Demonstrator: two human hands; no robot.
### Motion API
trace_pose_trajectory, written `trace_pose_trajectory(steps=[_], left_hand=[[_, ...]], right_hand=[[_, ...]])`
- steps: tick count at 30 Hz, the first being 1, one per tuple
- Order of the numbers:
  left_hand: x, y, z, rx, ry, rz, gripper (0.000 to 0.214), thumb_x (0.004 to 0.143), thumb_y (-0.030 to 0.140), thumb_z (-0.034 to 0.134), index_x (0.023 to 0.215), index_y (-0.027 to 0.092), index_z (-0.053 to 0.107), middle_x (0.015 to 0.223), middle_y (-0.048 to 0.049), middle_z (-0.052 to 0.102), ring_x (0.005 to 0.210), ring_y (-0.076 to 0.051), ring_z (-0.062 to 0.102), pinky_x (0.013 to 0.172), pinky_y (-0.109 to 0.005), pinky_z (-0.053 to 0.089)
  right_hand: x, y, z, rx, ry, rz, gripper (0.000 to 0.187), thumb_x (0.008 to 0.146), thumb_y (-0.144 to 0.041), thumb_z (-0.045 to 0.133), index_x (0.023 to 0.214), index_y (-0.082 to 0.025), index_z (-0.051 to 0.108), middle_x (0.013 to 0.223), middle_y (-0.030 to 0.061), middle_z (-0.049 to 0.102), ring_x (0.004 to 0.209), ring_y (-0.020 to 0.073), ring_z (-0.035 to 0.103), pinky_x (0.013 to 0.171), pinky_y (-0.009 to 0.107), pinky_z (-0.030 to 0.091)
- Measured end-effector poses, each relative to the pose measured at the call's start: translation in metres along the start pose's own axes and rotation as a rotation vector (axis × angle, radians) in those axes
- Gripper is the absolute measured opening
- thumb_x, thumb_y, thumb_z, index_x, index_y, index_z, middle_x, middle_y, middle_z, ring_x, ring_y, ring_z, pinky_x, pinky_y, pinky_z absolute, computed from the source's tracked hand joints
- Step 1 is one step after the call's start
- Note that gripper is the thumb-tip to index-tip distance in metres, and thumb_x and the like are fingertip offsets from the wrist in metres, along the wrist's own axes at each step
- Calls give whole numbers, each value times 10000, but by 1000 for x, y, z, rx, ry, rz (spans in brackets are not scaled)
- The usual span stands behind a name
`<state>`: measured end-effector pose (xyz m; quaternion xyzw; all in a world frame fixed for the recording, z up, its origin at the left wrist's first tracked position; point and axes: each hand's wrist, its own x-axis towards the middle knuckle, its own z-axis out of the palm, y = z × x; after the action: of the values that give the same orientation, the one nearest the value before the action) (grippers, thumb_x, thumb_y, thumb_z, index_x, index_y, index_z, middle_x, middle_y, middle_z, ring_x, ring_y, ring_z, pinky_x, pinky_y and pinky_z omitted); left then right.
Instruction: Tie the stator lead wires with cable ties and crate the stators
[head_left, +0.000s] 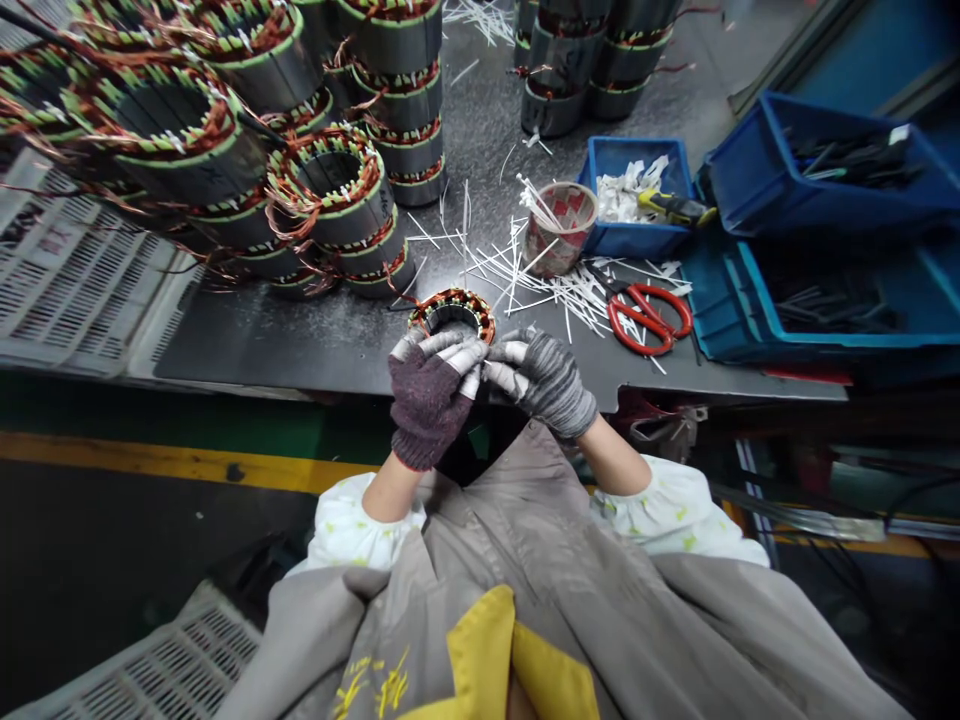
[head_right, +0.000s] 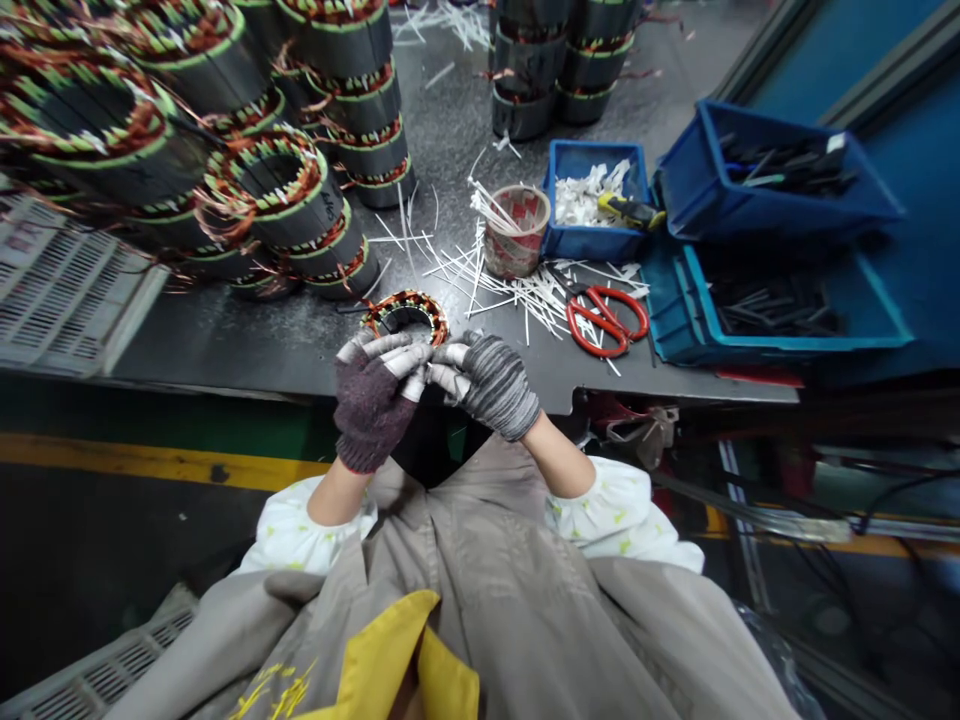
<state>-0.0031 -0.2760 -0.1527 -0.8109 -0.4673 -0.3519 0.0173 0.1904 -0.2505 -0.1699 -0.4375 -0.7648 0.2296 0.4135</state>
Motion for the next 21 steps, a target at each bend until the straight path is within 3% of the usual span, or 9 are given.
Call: trace_pose_trajectory(steps=[4,6,9,11,15,17,21], left_hand=[[1,2,1,43,-56,-85,308,985,324,582,1226,258,762,1295,-62,796,1322,-285,676,1188,-516,384],[3,5,2,54,-58,-146,291,976,312,591,1200,256,769,1326,-74,780,1352,-299,653,1186,-525,385],[4,7,4,54,-29,-153,233,1003,303,586,1142,262,770,1262,-59,801,1327,-285,669,1184,-524,390],[4,7,4,70,-19,-130,217,1017,303,580,1128,262,762,1237,-49,810,1314,-278,682,1168,-519,402],[-1,4,3,79,-1,-67,260,1026,274,559,1217,234,731,1301,-70,790,1359,-280,665,1189,-514,397],[-4,2,3,67,-8,-77,274,1037,256,537,1240,222,717,1308,-80,786,1392,-267,646,1229,-504,372],[-7,-4,4,61,-50,-114,246,1023,263,525,1163,218,722,1258,-90,796,1383,-287,649,1243,-531,355]], right_hand=[[8,-16,-11,-236,-14,-122,429,1067,-465,536,806,-211,762,772,78,694,737,219,606,756,390,508],[11,-19,-16,-152,114,-137,418,1067,-451,531,782,-216,727,794,76,688,757,226,620,785,414,529],[13,-16,-26,99,324,6,429,1080,-526,502,843,-234,707,866,61,685,792,225,656,829,433,574],[14,-13,-31,185,207,99,478,1080,-596,476,853,-241,702,840,45,674,778,212,656,824,413,581],[17,-14,-33,257,-276,106,498,995,-663,611,786,-218,693,776,29,667,733,177,616,784,355,559],[18,-14,-28,413,-302,183,476,971,-655,650,806,-210,693,803,27,673,734,161,610,756,326,552],[13,-15,-6,799,-143,439,481,907,-706,699,943,-227,686,756,-10,633,597,123,549,574,267,495]])
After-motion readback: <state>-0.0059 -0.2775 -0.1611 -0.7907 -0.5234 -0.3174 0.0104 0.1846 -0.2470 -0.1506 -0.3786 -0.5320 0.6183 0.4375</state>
